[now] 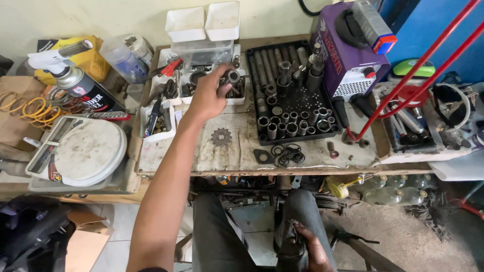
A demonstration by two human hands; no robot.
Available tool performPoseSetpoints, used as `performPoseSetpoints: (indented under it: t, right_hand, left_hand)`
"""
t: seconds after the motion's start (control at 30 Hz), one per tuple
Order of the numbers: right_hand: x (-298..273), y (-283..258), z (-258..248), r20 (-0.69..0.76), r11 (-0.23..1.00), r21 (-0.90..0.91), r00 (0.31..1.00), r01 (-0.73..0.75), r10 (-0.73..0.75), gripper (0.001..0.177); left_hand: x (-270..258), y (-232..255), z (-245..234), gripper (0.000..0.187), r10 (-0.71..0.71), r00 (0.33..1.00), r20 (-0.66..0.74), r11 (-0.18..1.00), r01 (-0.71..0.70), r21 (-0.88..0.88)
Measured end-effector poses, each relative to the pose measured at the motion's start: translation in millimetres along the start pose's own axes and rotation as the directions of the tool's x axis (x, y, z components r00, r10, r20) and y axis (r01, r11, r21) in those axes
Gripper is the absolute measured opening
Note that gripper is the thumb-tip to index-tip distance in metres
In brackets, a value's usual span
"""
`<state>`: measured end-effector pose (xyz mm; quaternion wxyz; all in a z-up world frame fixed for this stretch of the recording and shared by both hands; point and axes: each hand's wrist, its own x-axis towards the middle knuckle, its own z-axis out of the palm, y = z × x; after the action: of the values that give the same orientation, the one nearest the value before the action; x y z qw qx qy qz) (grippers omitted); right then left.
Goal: The person sits at a cluttered workbench and wipes various small mechanical parts, including cylindrical metal pieces and a gear, using a dark cloth. They pick up each item from the table, wipe it thoroughly, and place it back down.
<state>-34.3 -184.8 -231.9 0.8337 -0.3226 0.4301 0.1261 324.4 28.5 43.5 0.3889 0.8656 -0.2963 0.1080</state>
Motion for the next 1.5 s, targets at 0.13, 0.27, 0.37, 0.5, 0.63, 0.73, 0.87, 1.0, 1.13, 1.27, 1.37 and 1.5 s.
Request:
performPoseSetpoints:
  t: [0.13, 0.27, 0.37, 0.5, 0.63, 0.73, 0.87, 1.0, 1.13, 1.27, 1.37, 1.5]
  right_hand:
    - [-3, 5, -1, 0.003, 0.990, -0.122, 0.997, 0.075, -0.075, 0.050]
    - [-12, 0, -6, 0.117, 0.976, -0.066, 0.973, 0.208, -0.199, 0.048]
    - [-60, -30, 16, 0.270, 0.811, -0.182, 0.821, 0.556, -0.502, 0.039]
    - [-163, -73, 97, 0.395, 0.378, -0.256, 0.453, 0.890, -0.799, 0.039]
    - [-175, -76, 150, 0.680, -0.269, -0.346, 0.043, 0.899, -0.732, 0.051]
    - [-184, -73, 156, 0.600, -0.177, -0.355, 0.078, 0.918, -0.796, 0.038]
    - [-195, -70, 156, 0.461, -0.086, -0.403, 0.120, 0.911, -0.879, 0.019]
    - [-179, -72, 133, 0.338, 0.128, -0.442, 0.297, 0.888, -0.893, 0.016]
    - [-168, -90, 120, 0.143, 0.552, -0.177, 0.576, 0.815, -0.805, 0.024]
    - [-204, -90, 140, 0.532, 0.249, -0.241, 0.342, 0.938, -0.774, 0.057]
    - [-209, -89, 148, 0.661, 0.074, -0.358, 0.309, 0.931, -0.684, 0.041]
    - [-203, -94, 142, 0.620, 0.130, -0.456, 0.419, 0.881, -0.664, 0.047]
  left_hand:
    - [-33, 42, -10, 0.048, -0.117, 0.993, -0.018, 0.956, 0.108, -0.274]
    - [-109, 63, 6, 0.042, 0.020, 1.000, 0.014, 0.787, -0.007, -0.617]
    - [-170, 78, 33, 0.039, -0.037, 0.977, 0.208, 0.240, 0.211, -0.948]
    - [-222, 111, 59, 0.041, -0.236, 0.896, 0.377, 0.121, 0.412, -0.903]
    - [-241, 157, 70, 0.039, -0.358, 0.870, 0.339, 0.365, 0.464, -0.807]
    - [-233, 173, 52, 0.033, -0.197, 0.963, 0.185, 0.727, 0.271, -0.631]
    - [-237, 184, 52, 0.023, -0.151, 0.979, 0.136, 0.840, 0.200, -0.505]
    - [-231, 189, 45, 0.023, -0.141, 0.968, 0.207, 0.782, 0.237, -0.576]
    - [-237, 187, 54, 0.031, -0.195, 0.939, 0.282, 0.753, 0.328, -0.571]
    - [-234, 181, 58, 0.015, -0.178, 0.963, 0.203, 0.819, 0.259, -0.512]
    - [-224, 182, 46, 0.016, -0.148, 0.963, 0.223, 0.796, 0.250, -0.551]
    - [-219, 180, 36, 0.019, -0.086, 0.959, 0.271, 0.863, 0.207, -0.461]
